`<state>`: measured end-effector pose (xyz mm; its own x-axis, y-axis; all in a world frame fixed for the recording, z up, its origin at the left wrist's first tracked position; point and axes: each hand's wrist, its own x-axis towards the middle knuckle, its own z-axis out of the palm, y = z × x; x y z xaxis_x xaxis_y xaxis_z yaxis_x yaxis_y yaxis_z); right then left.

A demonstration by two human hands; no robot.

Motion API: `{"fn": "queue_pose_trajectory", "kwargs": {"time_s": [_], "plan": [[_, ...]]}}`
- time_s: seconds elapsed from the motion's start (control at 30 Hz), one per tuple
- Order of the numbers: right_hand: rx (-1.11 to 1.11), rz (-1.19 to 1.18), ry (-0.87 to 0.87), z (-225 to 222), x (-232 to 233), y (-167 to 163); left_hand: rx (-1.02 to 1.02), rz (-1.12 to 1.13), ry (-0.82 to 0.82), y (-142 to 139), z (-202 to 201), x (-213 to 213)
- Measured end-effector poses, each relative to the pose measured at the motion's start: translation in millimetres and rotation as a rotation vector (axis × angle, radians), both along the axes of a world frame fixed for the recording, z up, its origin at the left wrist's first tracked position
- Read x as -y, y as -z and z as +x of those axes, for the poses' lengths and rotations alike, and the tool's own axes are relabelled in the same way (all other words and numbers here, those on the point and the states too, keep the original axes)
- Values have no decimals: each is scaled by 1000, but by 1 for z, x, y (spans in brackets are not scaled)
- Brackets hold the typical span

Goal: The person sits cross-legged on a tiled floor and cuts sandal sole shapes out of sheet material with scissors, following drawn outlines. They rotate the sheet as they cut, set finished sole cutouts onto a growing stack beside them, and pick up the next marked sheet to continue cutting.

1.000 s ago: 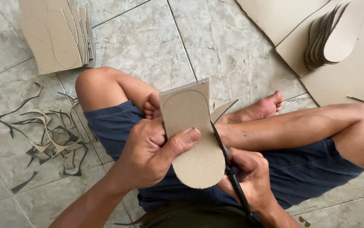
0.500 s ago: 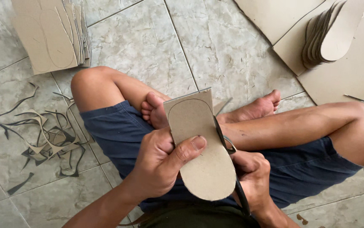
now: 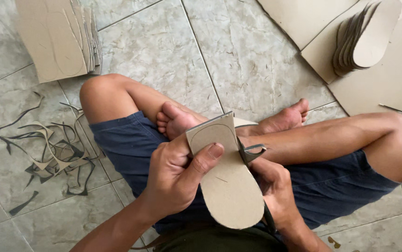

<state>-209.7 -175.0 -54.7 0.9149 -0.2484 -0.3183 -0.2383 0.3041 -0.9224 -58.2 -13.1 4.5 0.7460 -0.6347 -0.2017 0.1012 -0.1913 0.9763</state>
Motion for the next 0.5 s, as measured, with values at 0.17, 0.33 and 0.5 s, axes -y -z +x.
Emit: {"fn": "queue_pose_trajectory", "kwargs": {"time_s": [0.17,0.33,0.5], "plan": [[-77,-201,-7,-2,-3,-4,-102,-44,-55,1,-6,4],[-30,-334,-16,1,-3,-7,-168,-70,-56,3,-7,6],[-69,-39,26,2,-5,-9,-123,-130,31,3,-8,4]]}}
